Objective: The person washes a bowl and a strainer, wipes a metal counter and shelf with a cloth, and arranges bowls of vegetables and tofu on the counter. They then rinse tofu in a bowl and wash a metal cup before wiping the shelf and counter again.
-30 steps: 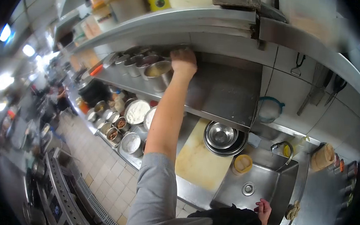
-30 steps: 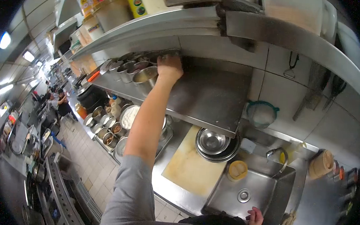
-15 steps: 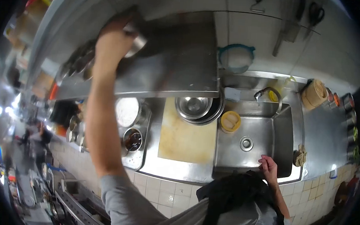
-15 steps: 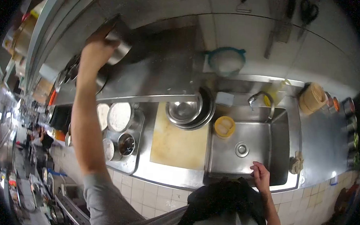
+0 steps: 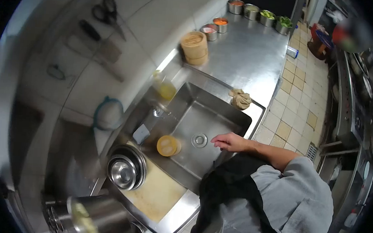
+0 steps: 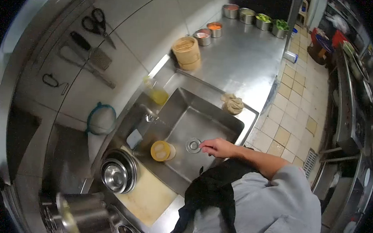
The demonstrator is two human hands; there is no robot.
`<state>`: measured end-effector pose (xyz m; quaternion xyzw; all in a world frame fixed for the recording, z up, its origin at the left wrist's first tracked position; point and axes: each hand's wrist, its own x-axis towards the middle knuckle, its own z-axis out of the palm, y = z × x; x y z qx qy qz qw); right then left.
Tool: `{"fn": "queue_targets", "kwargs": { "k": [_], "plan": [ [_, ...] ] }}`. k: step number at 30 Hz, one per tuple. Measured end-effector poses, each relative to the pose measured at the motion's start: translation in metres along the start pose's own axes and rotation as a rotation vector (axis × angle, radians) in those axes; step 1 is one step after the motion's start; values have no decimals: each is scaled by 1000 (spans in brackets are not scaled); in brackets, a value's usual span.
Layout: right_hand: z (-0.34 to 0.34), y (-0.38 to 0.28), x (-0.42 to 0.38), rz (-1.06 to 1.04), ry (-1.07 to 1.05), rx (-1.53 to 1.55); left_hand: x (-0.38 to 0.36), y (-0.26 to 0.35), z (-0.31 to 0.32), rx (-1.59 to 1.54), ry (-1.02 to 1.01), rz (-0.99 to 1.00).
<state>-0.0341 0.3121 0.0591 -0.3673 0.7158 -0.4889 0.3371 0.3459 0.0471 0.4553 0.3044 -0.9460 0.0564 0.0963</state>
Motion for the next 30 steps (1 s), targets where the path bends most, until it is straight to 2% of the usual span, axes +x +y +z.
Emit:
{"fn": "queue_targets", "kwargs": {
  "k": [3,5,7,8,10,13,14,17,19,21,23,25,27,28,30],
  "plan": [
    [-28,-14,-7,-45,-34,21,15,52,43,-355,-112,364],
    [-47,-10,-11,38,-94,86,43,107,67,-483,-288,378],
    [-63,1,-15,91,-101,337,76,150,116,-463,-258,645],
    [-77,-1,-19,89,-121,338,89,181,140,-500,-209,663],
    [-111,-18,-28,156,-104,548,115,241,185,-524,-136,716],
    [-166,-12,-28,110,-68,658,156,318,239,-512,-98,809],
    [-184,-4,-25,118,-89,653,166,342,255,-515,-99,787],
    [-240,18,-15,221,33,701,195,423,291,-451,-131,880],
    [-273,42,-6,205,191,588,215,481,305,-430,-126,987],
    [-321,55,-9,210,246,665,234,529,314,-404,-166,1035],
    [-354,76,-13,238,298,651,248,561,319,-598,-82,1013],
    [-382,110,-20,185,383,589,254,584,314,-592,-60,1043],
    [-405,135,-31,251,556,530,253,584,317,-577,-40,884],
    [-415,144,-37,331,631,555,253,575,321,-580,-130,809],
    [-433,164,-44,357,774,702,244,544,339,-564,-288,596]
  ]
}}
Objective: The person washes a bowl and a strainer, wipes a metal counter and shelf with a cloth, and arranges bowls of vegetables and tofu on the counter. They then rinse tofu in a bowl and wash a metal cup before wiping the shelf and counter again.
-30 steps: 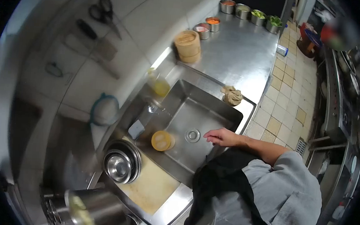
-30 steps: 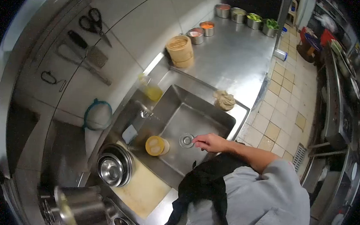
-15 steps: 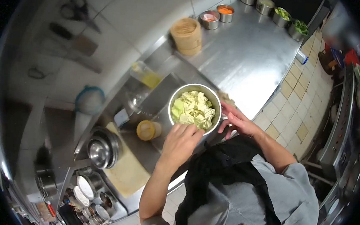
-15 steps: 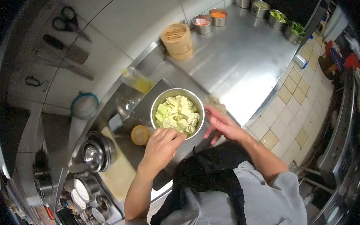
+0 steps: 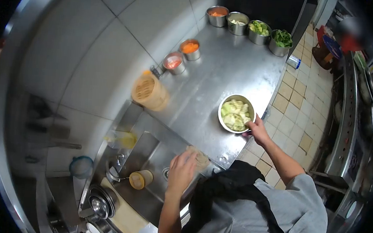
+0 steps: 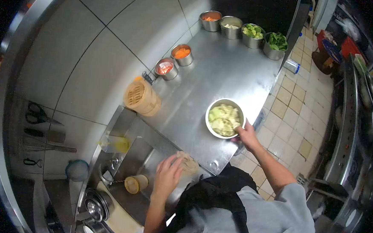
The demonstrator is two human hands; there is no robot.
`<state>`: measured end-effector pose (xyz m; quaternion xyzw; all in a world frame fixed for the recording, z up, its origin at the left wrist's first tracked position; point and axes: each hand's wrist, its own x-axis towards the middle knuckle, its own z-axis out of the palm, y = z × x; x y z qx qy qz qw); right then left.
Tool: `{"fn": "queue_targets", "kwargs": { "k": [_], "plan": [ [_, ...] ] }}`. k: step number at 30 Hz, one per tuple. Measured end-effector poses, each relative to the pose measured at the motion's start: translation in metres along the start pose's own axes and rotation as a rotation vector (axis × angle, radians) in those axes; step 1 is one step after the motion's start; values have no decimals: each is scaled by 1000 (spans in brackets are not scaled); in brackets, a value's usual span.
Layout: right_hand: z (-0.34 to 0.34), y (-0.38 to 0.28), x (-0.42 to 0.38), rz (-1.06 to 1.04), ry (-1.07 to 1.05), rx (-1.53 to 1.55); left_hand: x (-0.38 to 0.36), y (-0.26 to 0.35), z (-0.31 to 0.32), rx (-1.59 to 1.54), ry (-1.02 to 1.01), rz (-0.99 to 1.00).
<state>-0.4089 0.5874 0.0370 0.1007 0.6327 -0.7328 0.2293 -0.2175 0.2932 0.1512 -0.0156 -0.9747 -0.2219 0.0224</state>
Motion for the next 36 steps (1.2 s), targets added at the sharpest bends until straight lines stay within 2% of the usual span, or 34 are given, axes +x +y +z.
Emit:
{"fn": "queue_targets", "kwargs": {
  "k": [4,6,9,11,13,14,17,19,21,22,24,28,30,31,32,33,35,36],
  "plan": [
    [-39,-3,50,12,152,23,-82,-39,17,-40,-3,-324],
    [-45,-16,83,-22,122,32,-120,-41,20,-154,-36,-527],
    [-28,-51,138,-60,72,152,-164,-45,33,-117,3,-618],
    [-20,-60,188,-172,-72,318,-178,-45,32,-97,56,-647],
    [10,-82,204,-213,-84,491,-186,-39,25,-72,101,-671],
    [22,-87,210,-227,-158,469,-187,-36,21,-55,160,-691],
    [56,-89,203,-164,-277,339,-186,-14,6,-73,262,-766],
    [70,-81,182,-101,-259,93,-190,-7,13,-111,303,-827],
    [70,-57,166,-50,-323,18,-212,-3,33,9,349,-663],
    [67,-40,160,-37,-348,10,-222,4,41,10,352,-668],
    [64,-15,145,-19,-348,13,-238,16,53,-103,281,-907],
    [62,13,121,-20,-307,37,-260,46,37,-224,270,-1065],
    [67,8,107,-8,-259,47,-259,61,10,-127,335,-1093],
    [67,20,111,-20,-199,46,-309,28,35,-117,446,-1033],
    [66,26,108,-42,-193,84,-315,30,16,-69,501,-1068],
    [53,51,124,-106,-302,99,-317,32,-12,-5,526,-1078],
    [60,68,128,-135,-219,148,-335,22,-58,183,662,-1074],
    [53,75,141,-60,-241,175,-336,20,-89,215,749,-1059]
  ]
}}
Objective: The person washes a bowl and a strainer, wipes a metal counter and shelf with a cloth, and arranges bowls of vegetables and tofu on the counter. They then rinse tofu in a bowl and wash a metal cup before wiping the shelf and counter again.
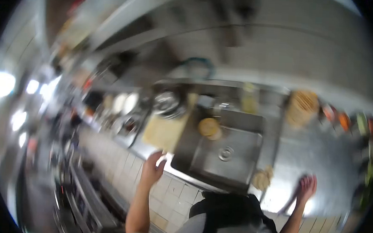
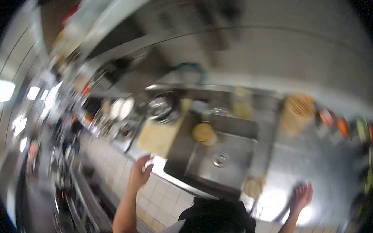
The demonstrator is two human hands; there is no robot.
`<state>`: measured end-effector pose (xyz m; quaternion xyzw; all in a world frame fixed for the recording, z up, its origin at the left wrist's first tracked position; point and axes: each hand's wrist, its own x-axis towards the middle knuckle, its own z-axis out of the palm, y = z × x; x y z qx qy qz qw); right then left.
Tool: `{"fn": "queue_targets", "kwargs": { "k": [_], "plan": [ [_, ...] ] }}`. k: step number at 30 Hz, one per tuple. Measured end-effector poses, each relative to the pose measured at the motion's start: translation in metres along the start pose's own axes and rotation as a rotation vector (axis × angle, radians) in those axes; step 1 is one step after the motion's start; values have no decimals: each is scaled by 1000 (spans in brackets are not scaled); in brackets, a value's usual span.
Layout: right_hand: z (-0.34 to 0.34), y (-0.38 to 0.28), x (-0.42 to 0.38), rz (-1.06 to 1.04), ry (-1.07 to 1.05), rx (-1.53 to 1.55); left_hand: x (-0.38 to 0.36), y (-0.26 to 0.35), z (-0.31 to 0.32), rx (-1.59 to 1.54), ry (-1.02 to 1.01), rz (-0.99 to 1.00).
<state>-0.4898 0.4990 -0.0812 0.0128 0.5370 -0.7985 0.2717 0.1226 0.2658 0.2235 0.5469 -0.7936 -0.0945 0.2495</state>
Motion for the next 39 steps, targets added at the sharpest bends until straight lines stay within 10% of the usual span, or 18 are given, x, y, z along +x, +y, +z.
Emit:
{"fn": "queue_targets", "kwargs": {
  "k": [8,14,23,39],
  "plan": [
    [87,34,-37,-115,-119,-125,115,-95,-156,68,408,-99],
    [236,82,-133,-118,-158,-100,238,-288,-257,62,655,-114],
    [373,169,-285,-116,-642,-712,405,-400,-305,212,375,-169],
    [373,211,-298,-123,-476,-762,575,-476,-270,365,39,40]
  ]
}}
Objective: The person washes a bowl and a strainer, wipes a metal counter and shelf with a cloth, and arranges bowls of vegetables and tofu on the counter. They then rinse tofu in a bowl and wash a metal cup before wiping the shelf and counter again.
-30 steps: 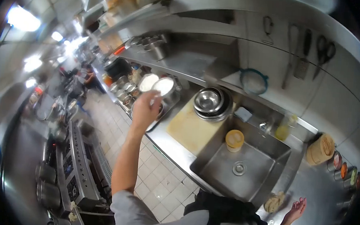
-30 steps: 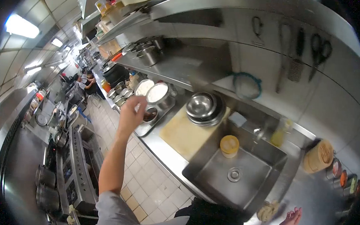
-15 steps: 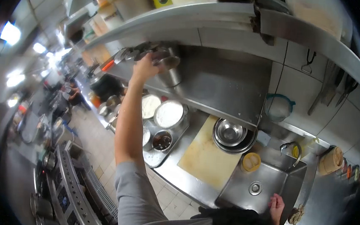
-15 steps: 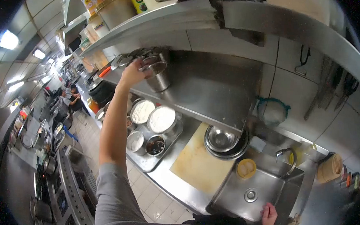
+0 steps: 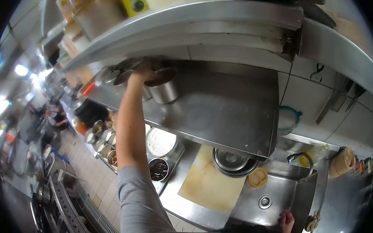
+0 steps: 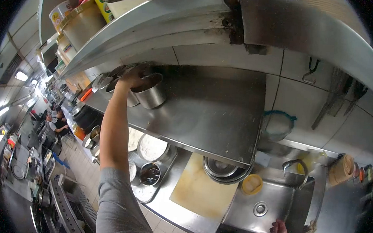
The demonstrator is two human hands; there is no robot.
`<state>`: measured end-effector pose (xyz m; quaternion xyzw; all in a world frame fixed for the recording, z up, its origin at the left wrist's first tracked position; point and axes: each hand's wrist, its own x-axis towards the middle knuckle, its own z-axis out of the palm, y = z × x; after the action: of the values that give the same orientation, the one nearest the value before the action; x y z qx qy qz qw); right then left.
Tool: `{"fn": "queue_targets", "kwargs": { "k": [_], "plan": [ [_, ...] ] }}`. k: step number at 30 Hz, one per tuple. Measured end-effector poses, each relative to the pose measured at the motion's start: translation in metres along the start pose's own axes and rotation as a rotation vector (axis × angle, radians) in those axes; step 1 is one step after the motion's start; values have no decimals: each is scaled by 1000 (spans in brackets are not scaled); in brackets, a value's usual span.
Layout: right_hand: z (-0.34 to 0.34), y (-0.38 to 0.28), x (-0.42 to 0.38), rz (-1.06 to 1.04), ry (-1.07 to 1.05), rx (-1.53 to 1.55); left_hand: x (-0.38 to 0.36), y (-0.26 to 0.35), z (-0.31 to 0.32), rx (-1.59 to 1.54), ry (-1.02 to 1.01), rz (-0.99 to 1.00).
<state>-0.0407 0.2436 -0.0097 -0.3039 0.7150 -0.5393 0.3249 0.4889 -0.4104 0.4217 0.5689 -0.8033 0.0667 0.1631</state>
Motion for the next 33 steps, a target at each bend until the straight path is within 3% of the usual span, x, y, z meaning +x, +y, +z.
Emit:
{"fn": "queue_targets", "kwargs": {
  "k": [2,6,9,11,12,15,18,20,23,27,33],
  "plan": [
    [5,-6,-3,84,-30,-21,19,-15,22,331,82,-3],
    [11,-1,-6,64,-44,-64,12,8,-3,176,-100,32],
    [16,0,-3,87,-65,-72,16,3,0,291,-52,16],
    [24,-14,0,55,-117,-110,9,31,-17,366,-236,-65],
    [26,-18,2,55,-119,-110,3,39,-21,366,-237,-67],
    [33,-27,6,59,-181,-179,-20,67,-34,189,-149,84],
    [36,-32,6,38,-213,-201,-34,93,-41,-49,-299,112],
    [37,-34,3,28,-220,-256,-36,103,-37,-267,-302,270],
    [35,-27,-2,31,-208,-229,-49,144,-54,-153,-451,250],
    [34,-18,-7,27,-183,-284,-43,151,-40,-112,-452,267],
    [25,-20,-24,-21,-165,-294,-55,164,-36,-31,-289,367]
  ]
}}
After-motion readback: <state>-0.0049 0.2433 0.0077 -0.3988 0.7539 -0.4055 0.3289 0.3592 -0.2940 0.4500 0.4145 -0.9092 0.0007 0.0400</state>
